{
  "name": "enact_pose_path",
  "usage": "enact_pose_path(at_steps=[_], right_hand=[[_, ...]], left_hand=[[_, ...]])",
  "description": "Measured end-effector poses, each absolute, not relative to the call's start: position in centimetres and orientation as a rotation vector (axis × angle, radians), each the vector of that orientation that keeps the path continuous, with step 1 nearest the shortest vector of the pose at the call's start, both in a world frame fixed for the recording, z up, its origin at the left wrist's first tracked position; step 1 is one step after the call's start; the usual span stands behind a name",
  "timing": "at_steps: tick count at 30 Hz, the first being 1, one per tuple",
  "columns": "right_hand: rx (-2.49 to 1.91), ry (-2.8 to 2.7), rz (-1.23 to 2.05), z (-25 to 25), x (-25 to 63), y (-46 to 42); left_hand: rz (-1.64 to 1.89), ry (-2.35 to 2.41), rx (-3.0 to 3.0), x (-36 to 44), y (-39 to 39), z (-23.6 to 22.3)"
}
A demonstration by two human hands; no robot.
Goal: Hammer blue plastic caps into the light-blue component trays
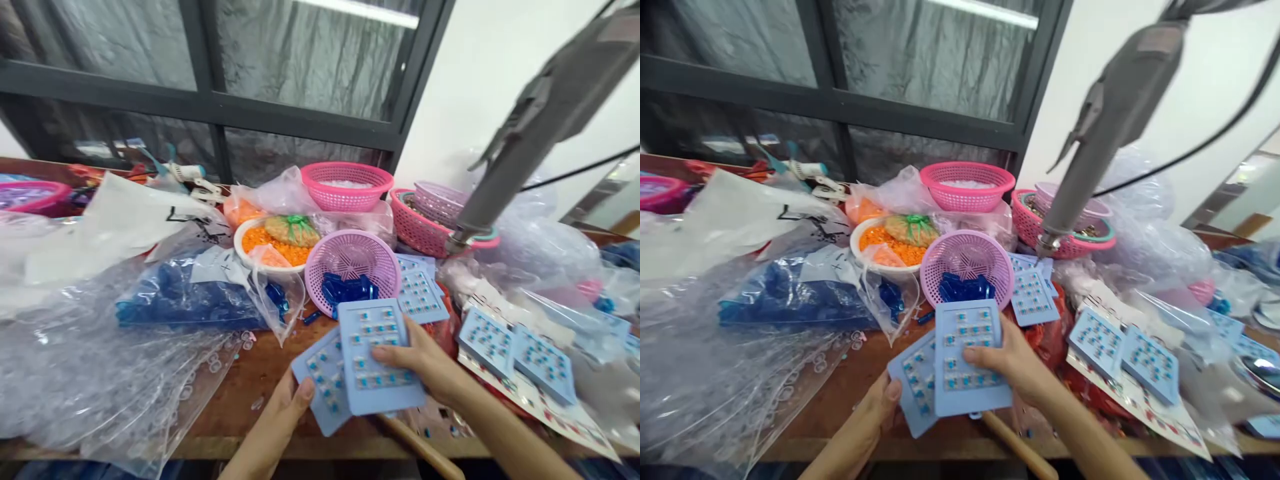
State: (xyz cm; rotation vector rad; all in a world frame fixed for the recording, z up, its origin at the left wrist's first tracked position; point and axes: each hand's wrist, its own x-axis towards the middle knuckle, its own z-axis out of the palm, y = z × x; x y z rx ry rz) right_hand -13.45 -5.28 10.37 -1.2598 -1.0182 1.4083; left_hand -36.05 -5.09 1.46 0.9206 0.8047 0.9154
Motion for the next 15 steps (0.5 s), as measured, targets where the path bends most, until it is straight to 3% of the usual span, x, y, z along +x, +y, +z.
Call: enact_pose_path(at_steps=[6, 15], right_hand=[[-1.132, -0.956, 1.381, 6.3, -16.8, 0.6], [-1.503, -0.642, 0.872, 10.5, -4.3, 0.5]], left_hand=[[1.114, 0.974, 0.690, -38.9, -1.8, 1.3], [1.091, 1.064, 0.556, -39.7, -1.2, -0.4]])
